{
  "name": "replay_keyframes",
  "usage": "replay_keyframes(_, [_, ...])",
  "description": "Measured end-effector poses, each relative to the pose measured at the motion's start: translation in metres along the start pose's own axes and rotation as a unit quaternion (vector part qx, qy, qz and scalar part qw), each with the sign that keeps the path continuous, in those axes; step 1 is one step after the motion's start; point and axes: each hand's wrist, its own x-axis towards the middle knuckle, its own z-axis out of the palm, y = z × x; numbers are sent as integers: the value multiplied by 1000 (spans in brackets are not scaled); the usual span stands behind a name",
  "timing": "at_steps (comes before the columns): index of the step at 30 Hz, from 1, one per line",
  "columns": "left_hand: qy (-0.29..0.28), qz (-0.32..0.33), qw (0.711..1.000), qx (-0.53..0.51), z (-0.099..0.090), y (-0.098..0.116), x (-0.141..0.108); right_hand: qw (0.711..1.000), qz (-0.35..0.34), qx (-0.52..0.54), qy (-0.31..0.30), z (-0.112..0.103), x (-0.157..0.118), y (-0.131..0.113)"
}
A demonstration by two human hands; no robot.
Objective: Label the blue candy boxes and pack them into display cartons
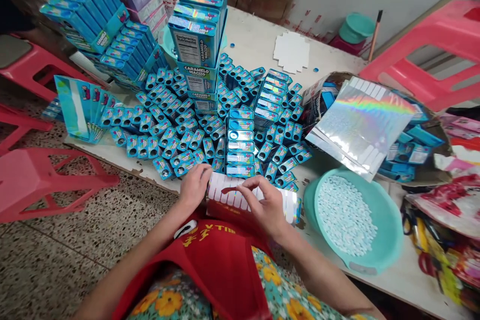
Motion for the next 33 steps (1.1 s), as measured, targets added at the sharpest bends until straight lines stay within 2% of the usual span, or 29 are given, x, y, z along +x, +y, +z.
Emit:
replay_keyframes(1, [24,16,999,-33,-5,8,-2,1000,18,21,1,-4,6,-3])
replay_keyframes(2, [24,35,997,-67,-10,17,-3,999,33,40,1,-7,12,-5])
replay_keyframes(4, [-52,60,990,-117,-17,37,-4,995,59,76,1,-8,22,-4])
replay_keyframes(6, [-143,49,979,-135,-19,52,1,990,83,110,13,-3,33,1])
replay_keyframes(8, [-168,27,976,-132,-19,60,16,987,96,120,44,5,45,9])
replay_keyframes(10, [-142,34,982,-119,-18,64,38,987,94,90,92,14,61,18])
replay_keyframes(14, [-91,88,987,-95,-24,66,90,980,89,19,176,21,103,33])
replay_keyframes(18, [-99,128,986,-49,-32,68,121,978,104,18,178,18,131,44])
replay_keyframes(21, [-117,136,983,-28,-27,62,126,981,106,0,164,21,133,53])
replay_keyframes(24, [-114,126,985,-33,-10,47,127,980,104,-26,167,27,129,65])
replay_keyframes(26, [-92,102,990,-32,3,36,125,977,109,-31,181,30,127,71])
replay_keyframes(30, [-36,43,996,62,20,22,110,971,139,-2,194,28,126,77])
replay_keyframes(33, [11,94,989,112,20,23,99,978,127,-7,164,26,128,78])
